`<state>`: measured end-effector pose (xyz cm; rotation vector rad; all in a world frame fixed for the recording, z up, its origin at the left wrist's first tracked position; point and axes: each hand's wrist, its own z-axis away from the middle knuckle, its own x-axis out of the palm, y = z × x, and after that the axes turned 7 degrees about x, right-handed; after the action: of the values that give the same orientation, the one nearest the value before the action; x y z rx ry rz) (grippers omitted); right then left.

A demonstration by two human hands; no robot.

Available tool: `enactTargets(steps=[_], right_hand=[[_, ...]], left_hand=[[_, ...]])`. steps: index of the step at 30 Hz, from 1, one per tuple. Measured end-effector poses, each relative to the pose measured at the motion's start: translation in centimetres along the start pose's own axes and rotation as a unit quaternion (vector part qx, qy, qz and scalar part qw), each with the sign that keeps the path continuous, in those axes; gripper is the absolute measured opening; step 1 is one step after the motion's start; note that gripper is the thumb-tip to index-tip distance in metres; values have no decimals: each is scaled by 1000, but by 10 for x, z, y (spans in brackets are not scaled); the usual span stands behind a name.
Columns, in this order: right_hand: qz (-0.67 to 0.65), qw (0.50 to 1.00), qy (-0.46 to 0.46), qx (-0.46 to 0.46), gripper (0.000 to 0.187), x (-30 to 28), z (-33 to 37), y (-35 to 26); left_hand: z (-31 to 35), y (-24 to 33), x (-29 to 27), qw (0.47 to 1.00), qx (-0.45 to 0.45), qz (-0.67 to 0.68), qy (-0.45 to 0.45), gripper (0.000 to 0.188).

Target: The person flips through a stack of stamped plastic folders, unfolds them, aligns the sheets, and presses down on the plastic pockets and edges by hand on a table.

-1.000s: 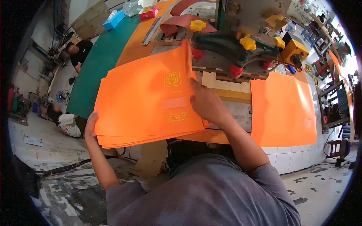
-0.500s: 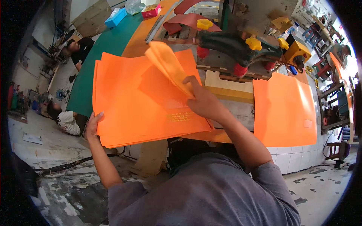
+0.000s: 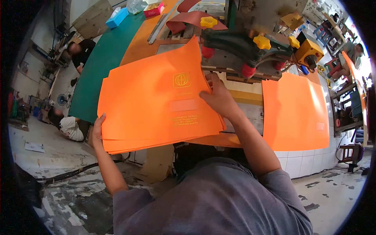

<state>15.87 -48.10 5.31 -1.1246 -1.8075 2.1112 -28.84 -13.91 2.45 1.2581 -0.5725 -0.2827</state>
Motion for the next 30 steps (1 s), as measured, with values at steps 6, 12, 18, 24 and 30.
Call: enactTargets(steps=[6,12,18,24,30], right_hand=[[-196,974,-32,110,50,-5,2,-6],[-213,970,-39,112,50,-2,6,-6],[-21,998,64,-5,44,13,6,-3],[115,989,49,-82,47,35,26,-38],[74,990,14,-118,43,21,27,-46]], left_hand=[[-5,3,10,999,-29,4,-39,51],[-9,-16,-19,997,53,-41,28,53],[-9,-6,-2,1000,-13,-19,6,51],[-6,0,-1,1000,-17,-19,4,45],[0,-1,6,1000,-25,15,-11,54]])
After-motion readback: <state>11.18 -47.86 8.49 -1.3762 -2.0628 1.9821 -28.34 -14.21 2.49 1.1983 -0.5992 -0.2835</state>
